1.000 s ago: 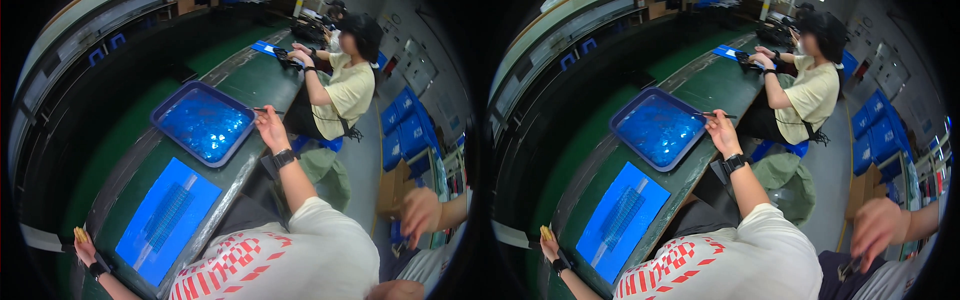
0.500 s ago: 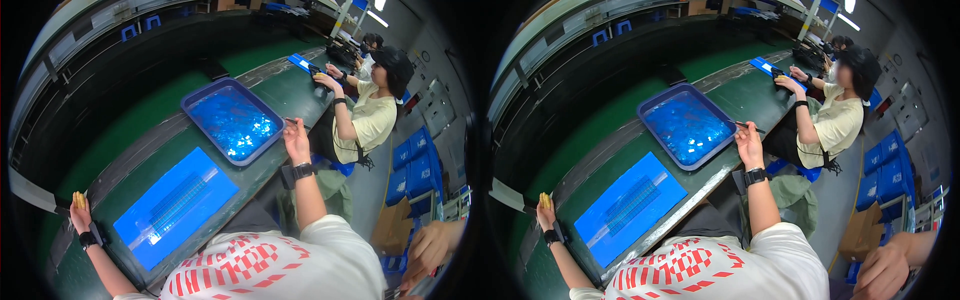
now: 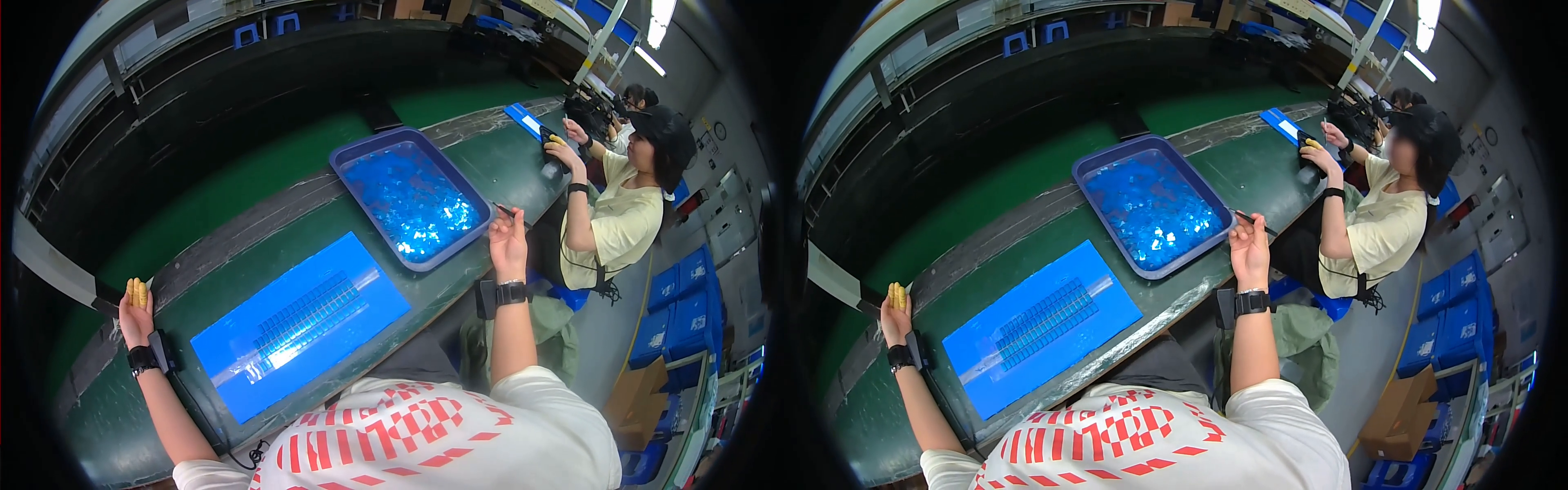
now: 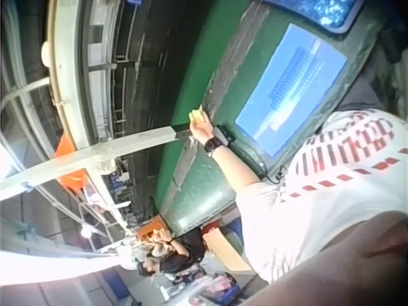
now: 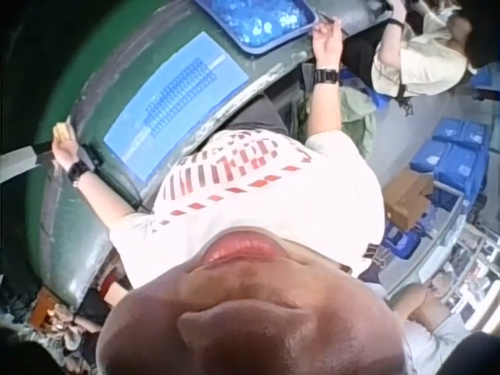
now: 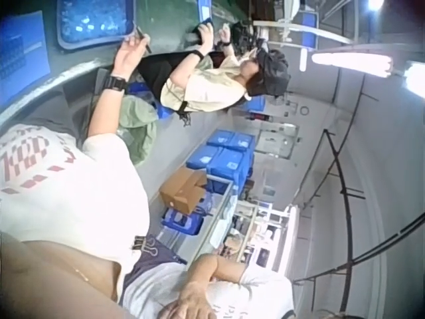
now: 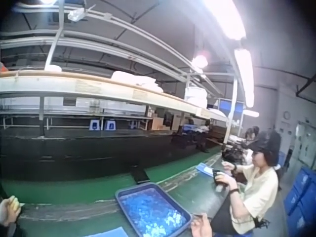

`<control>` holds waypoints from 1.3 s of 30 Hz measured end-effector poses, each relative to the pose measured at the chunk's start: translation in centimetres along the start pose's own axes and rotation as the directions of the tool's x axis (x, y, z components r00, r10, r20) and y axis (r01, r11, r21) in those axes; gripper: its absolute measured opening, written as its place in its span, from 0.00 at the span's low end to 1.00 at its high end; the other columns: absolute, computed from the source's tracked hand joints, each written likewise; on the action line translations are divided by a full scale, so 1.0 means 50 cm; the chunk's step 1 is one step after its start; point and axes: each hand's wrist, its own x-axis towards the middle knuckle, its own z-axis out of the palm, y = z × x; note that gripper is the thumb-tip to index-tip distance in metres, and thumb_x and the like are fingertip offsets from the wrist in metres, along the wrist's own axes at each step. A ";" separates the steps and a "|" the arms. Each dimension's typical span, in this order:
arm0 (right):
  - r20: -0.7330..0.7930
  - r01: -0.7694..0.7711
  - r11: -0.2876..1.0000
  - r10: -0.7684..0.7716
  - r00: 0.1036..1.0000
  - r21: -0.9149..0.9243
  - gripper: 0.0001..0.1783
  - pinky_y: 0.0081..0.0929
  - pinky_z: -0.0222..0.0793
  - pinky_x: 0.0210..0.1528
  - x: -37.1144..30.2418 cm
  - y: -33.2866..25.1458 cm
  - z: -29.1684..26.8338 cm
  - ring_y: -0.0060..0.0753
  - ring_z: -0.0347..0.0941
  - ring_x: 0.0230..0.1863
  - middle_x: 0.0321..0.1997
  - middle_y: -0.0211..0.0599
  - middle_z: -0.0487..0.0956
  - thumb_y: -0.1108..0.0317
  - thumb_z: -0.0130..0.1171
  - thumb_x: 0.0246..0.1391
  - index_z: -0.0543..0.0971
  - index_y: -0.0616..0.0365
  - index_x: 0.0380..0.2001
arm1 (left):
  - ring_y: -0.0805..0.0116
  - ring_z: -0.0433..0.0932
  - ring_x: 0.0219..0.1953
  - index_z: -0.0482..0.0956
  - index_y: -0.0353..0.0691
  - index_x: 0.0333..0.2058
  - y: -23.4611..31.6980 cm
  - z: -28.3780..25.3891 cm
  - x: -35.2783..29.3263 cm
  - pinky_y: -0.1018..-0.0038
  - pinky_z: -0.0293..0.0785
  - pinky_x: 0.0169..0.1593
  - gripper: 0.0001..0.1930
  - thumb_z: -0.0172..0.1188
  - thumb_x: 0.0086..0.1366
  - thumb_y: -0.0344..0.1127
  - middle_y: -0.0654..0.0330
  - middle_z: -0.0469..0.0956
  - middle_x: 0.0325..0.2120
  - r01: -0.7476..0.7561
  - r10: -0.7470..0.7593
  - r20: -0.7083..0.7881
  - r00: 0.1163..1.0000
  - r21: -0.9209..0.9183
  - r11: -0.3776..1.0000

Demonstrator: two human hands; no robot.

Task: The person is using tweezers to carefully place small components into a plastic electronic housing.

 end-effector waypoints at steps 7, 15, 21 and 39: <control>-0.003 0.009 1.000 -0.009 1.000 -0.006 0.10 0.19 0.63 0.31 -0.001 -0.004 0.001 0.16 0.62 0.21 0.32 0.38 0.75 0.59 0.43 0.54 0.68 0.53 0.31 | 0.68 0.63 0.50 0.59 0.36 0.49 -0.003 0.003 0.001 0.70 0.57 0.54 0.19 0.40 0.60 0.35 0.59 0.64 0.48 -0.011 0.011 0.014 1.000 0.007 1.000; 0.009 0.008 1.000 -0.008 1.000 -0.006 0.11 0.19 0.63 0.31 -0.001 0.003 -0.001 0.17 0.61 0.21 0.31 0.38 0.74 0.59 0.42 0.54 0.68 0.53 0.31 | 0.67 0.61 0.52 0.58 0.35 0.50 0.000 0.021 -0.011 0.70 0.55 0.56 0.20 0.39 0.60 0.35 0.58 0.62 0.49 0.002 -0.004 -0.087 0.996 -0.015 1.000; 0.000 0.020 0.999 -0.020 1.000 -0.027 0.12 0.19 0.62 0.30 -0.004 -0.009 0.006 0.18 0.61 0.21 0.31 0.38 0.74 0.57 0.42 0.54 0.68 0.53 0.33 | 0.66 0.59 0.53 0.58 0.34 0.50 -0.006 0.062 -0.018 0.69 0.53 0.57 0.20 0.39 0.59 0.34 0.56 0.61 0.50 -0.013 0.013 -0.104 0.994 -0.006 1.000; 0.392 0.468 -0.301 0.282 0.876 -0.831 0.22 0.22 0.59 0.24 0.163 -0.010 0.464 0.23 0.64 0.18 0.14 0.30 0.70 0.51 0.41 0.52 0.69 0.60 0.19 | 0.65 0.66 0.46 0.59 0.33 0.49 0.000 0.056 -0.025 0.69 0.59 0.53 0.19 0.37 0.61 0.36 0.55 0.65 0.46 0.064 -0.066 0.011 0.998 0.112 0.992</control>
